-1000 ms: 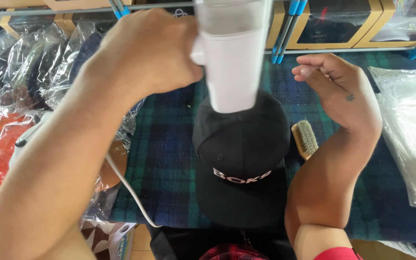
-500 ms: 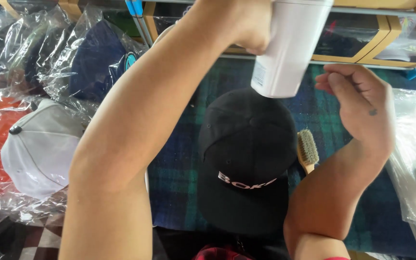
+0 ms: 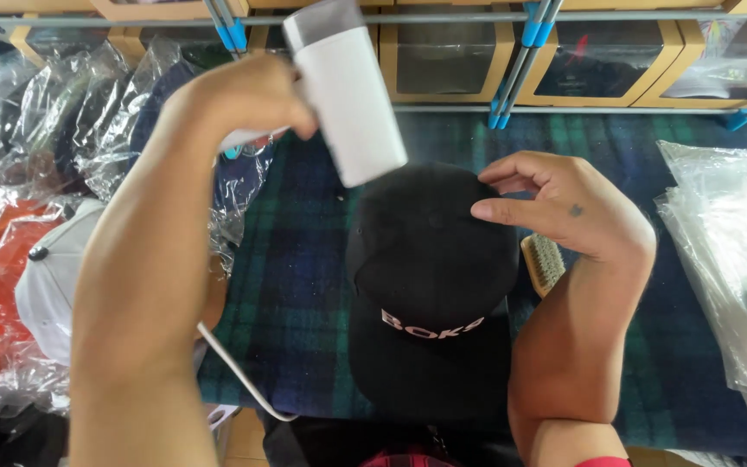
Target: Cleaning and steaming a black baseball cap using a brush and a handheld steamer to remove lint and refresh the fabric.
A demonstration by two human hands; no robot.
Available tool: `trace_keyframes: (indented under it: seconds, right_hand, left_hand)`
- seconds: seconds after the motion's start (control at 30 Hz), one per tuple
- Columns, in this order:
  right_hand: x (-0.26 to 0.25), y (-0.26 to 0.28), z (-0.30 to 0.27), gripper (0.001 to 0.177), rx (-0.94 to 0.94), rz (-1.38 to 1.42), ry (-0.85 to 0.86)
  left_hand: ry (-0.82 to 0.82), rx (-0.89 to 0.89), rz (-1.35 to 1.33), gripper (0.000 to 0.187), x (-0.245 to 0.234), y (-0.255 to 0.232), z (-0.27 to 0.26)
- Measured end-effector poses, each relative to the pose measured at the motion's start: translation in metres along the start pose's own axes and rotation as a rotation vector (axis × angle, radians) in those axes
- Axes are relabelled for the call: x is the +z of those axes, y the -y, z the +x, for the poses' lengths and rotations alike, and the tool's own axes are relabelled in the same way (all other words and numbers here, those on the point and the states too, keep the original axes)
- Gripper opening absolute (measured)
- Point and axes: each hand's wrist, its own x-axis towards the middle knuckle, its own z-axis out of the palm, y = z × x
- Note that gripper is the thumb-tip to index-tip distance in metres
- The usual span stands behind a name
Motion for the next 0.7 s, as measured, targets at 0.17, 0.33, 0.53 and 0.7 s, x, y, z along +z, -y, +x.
trace_keyframes:
  seconds: [0.17,0.33,0.53,0.7]
  right_hand:
    - [0.001,0.0,0.003,0.045,-0.005,-0.005,0.01]
    - [0.005,0.004,0.0,0.042,0.029,0.004,-0.018]
    - [0.004,-0.006,0.004,0.039,0.01,0.082,-0.002]
    - [0.003,-0.015,0.005,0.03,-0.021,0.181,0.006]
  left_hand:
    - [-0.056,-0.101,-0.266,0.044,0.011,0.021,-0.058]
    - [-0.229,0.114,0.056,0.023,0.01,-0.008,-0.08]
    - [-0.356,0.394,0.339,0.023,0.008,-0.06,-0.058]
    - [-0.564,0.59,0.356,0.018,0.013,-0.066,-0.042]
